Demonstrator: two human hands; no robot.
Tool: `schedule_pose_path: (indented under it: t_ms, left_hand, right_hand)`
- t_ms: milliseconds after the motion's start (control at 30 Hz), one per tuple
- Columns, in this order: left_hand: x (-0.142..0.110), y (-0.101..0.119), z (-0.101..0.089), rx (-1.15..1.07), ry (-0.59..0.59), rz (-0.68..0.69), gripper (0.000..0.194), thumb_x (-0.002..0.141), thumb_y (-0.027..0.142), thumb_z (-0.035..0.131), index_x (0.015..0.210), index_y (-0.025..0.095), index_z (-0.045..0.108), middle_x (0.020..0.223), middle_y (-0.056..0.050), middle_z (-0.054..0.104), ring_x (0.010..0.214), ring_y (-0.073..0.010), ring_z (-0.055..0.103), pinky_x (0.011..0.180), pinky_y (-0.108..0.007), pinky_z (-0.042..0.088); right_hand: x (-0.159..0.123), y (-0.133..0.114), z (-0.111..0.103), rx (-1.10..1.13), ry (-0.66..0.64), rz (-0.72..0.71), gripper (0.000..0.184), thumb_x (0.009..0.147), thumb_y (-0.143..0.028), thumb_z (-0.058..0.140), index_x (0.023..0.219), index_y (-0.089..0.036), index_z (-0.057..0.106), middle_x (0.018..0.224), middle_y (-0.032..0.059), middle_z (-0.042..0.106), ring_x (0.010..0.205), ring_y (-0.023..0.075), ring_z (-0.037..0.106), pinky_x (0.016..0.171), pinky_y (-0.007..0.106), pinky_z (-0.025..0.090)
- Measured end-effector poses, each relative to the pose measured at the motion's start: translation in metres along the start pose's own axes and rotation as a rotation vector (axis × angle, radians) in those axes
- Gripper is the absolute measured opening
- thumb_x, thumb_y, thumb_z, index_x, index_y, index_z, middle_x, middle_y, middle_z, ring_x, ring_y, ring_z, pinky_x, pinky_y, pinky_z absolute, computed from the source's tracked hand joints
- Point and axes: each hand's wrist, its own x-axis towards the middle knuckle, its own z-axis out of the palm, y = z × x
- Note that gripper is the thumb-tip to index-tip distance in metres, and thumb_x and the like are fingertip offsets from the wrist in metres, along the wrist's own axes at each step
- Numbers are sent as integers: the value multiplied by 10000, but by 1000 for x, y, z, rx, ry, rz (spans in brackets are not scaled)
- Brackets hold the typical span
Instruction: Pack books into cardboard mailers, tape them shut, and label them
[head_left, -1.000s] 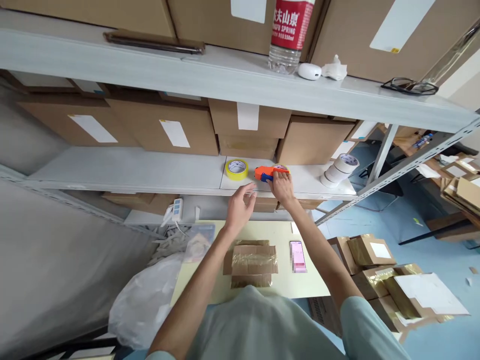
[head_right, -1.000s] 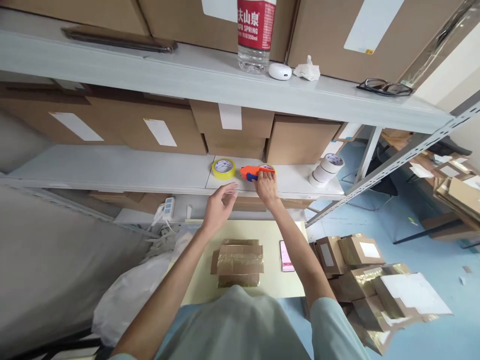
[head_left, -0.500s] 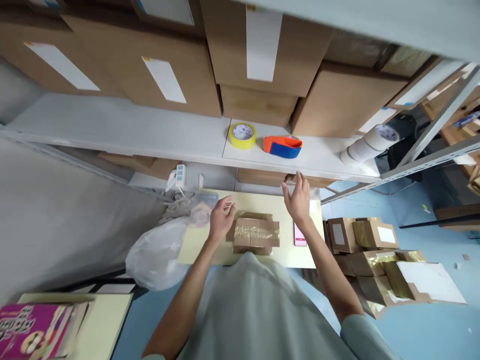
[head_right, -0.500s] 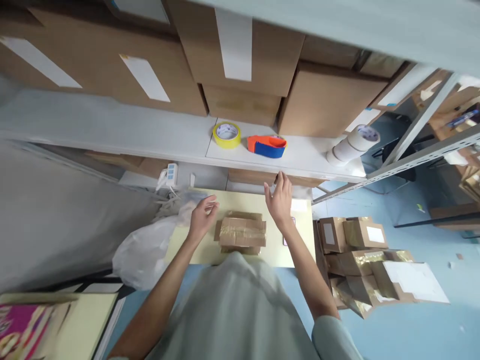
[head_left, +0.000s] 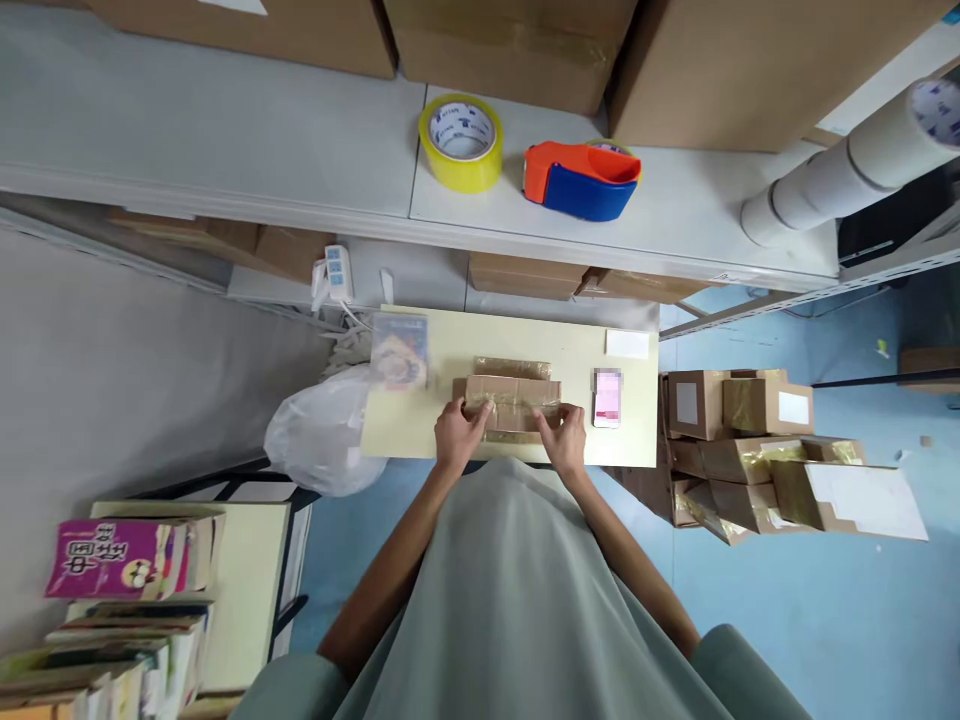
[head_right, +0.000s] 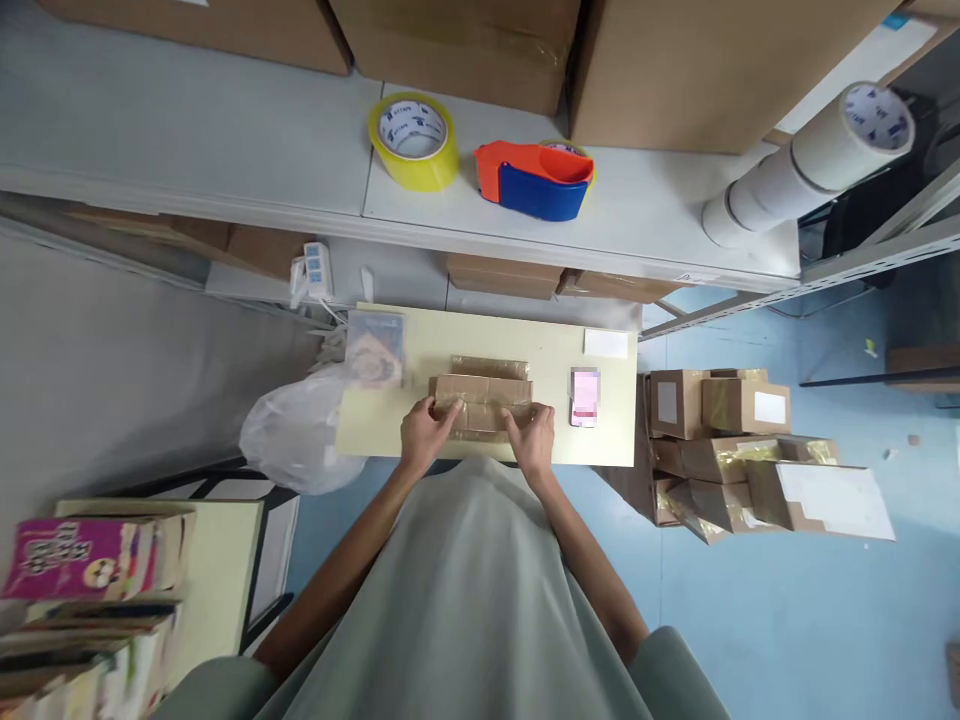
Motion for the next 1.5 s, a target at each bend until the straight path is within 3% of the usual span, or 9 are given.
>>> schedule_pose_path:
  t_ms: [200,367,467,600,833,1033,1267,1367,1500]
  left_hand:
    - [9,-5,3,51,33,40,431,960,617,675,827,214,754,898,-137,766,829,-289,730,772,-345,505]
    - [16,-21,-1,-123,-2,-4,386,988,539,595,919,239,827,975,-88,809,907,-259,744,827,-321,528]
    - [22,-26,-6,-172,-79,-10,389,977,515,570,931,233,833,983,-84,819,926,-258,749,855,-323,546]
    - [28,-24,-21,-245,-117,52,375,967,454,549,965,203,829,1068,-109,827,999,-263,756,901,-328,575]
    - [34,-11,-54,-402,-65,205,325,939,441,663,1110,209,811,1194,-95,800,1009,-236,758,960,-332,605]
    - [30,-30,-34,-453,-93,93,315,927,301,653,1184,206,809,1249,-102,797,1101,-273,764,1042,-377,589]
    - [10,-71,7,-337,-187,-145,286,818,165,636,1014,213,839,1133,-98,835,1077,-317,775,1048,-432,576]
    - [14,-77,9,-340,-184,-154,275,799,145,646,987,224,830,1091,-93,842,1098,-331,774,1057,-446,574]
    - [40,-72,3,-355,-120,-135,353,866,162,610,1165,200,794,1279,-133,800,1189,-318,749,1124,-456,536]
  right_hand:
    - [6,7,13,-133,-38,16,604,1091,-684,394,1205,-140,629,1199,201,638,1042,299,657,967,400,541]
    - [13,23,6,-23,-106,11,730,1147,-586,116,1059,-166,707,1089,145,669,1029,240,660,911,303,535]
    - [17,25,-4,27,-160,2,808,1137,-623,83,995,-159,730,1080,144,689,1030,228,666,912,288,533]
    - [20,21,-27,80,-200,-44,780,1135,-653,170,1046,-158,766,1084,150,720,1076,234,680,940,305,548]
    - [35,20,-60,424,28,-226,573,977,-740,636,1138,-225,830,1054,110,724,986,281,725,932,447,627]
    - [41,42,-31,497,-89,-242,490,972,-662,675,1180,-242,819,1195,128,731,1037,298,769,961,496,684]
    - [23,76,26,467,-300,-36,315,974,-415,624,1150,-242,821,1249,127,749,999,269,791,932,466,703]
    - [29,83,27,432,-312,-21,273,953,-353,619,1086,-245,832,1207,118,792,1086,298,788,1027,504,663]
    - [56,78,16,434,-251,-40,318,976,-401,595,1129,-231,817,1294,128,791,1237,311,743,1125,511,600]
